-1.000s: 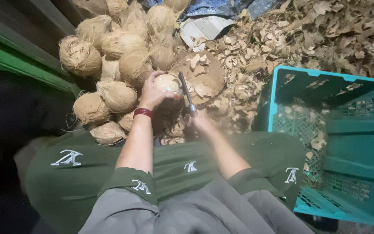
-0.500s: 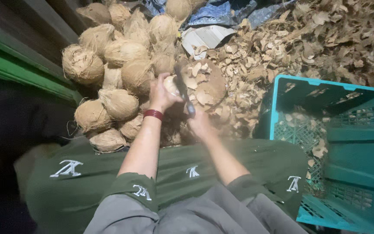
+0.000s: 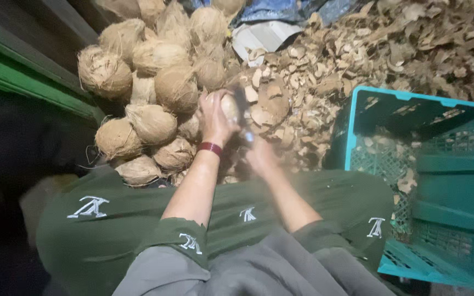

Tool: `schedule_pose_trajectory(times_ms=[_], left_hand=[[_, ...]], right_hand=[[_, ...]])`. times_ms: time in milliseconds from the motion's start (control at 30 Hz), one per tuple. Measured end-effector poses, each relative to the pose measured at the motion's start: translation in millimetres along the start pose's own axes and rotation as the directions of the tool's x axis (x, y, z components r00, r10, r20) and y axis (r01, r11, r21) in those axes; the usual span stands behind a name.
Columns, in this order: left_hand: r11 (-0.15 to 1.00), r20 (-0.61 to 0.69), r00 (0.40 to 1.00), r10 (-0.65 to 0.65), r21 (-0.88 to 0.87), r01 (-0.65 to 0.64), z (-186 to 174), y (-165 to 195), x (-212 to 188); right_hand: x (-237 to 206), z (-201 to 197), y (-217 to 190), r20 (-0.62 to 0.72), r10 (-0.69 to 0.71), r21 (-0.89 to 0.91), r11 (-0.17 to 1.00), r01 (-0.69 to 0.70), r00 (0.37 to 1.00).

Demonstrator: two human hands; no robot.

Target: The person sits on the ground and uses a machete to chop the husk off coconuts one at a time, rotating each coconut between strikes. Trimmed coconuts are placed in a green plastic crate beside them, and husk debris accumulates on the ground.

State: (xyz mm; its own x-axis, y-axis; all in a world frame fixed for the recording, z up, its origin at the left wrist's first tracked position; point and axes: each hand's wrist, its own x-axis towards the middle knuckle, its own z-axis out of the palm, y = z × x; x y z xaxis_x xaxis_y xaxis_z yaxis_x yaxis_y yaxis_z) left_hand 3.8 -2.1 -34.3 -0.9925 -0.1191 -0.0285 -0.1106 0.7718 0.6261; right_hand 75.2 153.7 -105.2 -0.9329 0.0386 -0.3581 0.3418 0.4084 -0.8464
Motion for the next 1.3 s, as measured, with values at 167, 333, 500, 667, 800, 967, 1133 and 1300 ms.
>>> schedule_pose_trajectory(times_ms=[167,333,500,667,800,967,1133,1300], left_hand=[[0.996,-0.012,0.998,-0.062,-0.061,0.061,11,-17,-1],[0.985,-0.201,0.965,0.169,0.081,-0.155,43,-38,1],[0.991,-0.029,0.999,-0.017,0.129,0.021,47,-36,0],[0.995,-0.083,0.995,0.055,0.092,-0.047,17,-27,-13],[0.993,-0.023,1.0,-0.01,0.12,0.013,4,-20,-15],[0.997,-0.046,0.999,-0.004,0.08,0.008,10,-21,-13],[0.99,-0.117,0.992,0.047,0.137,-0.031,24,-36,-7],[0.988,-0.202,0.972,0.122,0.116,-0.1,29,-37,-12]], right_hand=[[-2,3,-1,-0.009,0.239,-0.069,0.968,-0.24,0.971],[-3,11,-2,-0.145,-0.392,-0.039,0.92,0.39,0.909],[-2,18,-2,0.026,-0.081,0.002,0.997,0.081,0.996],[2,15,-1,0.136,0.076,0.051,0.995,-0.084,0.988],[6,7,1,0.507,0.102,0.626,0.639,-0.447,0.856],[9,1,5,0.449,0.185,0.611,0.651,-0.451,0.874],[12,9,11,0.028,-0.076,0.23,0.971,0.068,0.997],[14,24,21,-0.059,-0.137,0.264,0.953,0.148,0.989]])
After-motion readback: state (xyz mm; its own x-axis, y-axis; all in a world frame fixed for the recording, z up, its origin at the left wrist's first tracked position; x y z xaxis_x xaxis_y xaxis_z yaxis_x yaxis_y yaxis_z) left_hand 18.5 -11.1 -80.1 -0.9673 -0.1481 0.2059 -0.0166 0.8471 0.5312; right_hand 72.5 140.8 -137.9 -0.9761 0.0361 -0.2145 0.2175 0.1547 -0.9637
